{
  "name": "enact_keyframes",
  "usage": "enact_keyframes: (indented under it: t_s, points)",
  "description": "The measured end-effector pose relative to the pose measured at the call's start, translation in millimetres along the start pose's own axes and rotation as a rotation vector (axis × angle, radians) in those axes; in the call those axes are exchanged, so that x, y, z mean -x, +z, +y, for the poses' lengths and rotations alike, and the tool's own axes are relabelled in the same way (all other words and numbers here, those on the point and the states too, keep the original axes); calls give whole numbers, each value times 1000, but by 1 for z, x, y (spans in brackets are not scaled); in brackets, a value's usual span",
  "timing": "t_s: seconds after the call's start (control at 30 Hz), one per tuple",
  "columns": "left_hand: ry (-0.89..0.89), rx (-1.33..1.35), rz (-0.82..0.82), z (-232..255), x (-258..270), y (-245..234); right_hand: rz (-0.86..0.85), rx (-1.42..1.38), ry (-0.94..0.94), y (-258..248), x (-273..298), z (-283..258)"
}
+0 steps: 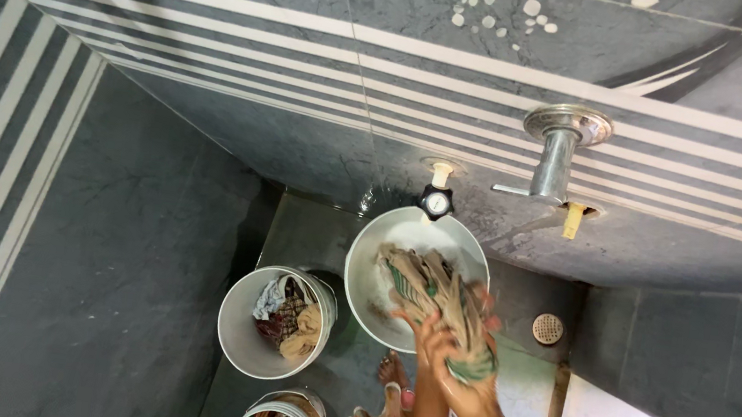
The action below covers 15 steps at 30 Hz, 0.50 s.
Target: The person washes various pieces of clothing by hand in a bucket of soapy water. They scrub, rinse, and wring out each item individually before placing it into a separate bucket. The process involves handling multiple garments and managing the water flow from a tap.
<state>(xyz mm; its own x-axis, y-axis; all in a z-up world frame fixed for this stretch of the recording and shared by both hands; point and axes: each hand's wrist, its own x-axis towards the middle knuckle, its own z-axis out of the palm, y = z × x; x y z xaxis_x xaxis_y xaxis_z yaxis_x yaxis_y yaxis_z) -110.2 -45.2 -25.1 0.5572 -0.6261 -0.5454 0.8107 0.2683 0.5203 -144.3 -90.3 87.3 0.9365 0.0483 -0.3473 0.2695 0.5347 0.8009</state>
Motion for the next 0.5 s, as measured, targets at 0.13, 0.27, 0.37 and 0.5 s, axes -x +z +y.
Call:
enact_keyframes:
  t_s: [0.13, 0.27, 0.37, 0.5]
  points:
    - [-68, 86, 29, 24, -32, -15, 275, 572, -11, 14, 24, -28]
    - [-156, -37, 68, 39, -52, -42, 201, 1218, 99, 4, 9, -73]
    - [-214, -315, 124, 36, -92, -62, 515, 1606, 45, 1, -17, -106]
    - [-237, -738, 235, 23, -136, -90, 571, 1971, 114, 1, -45, -121]
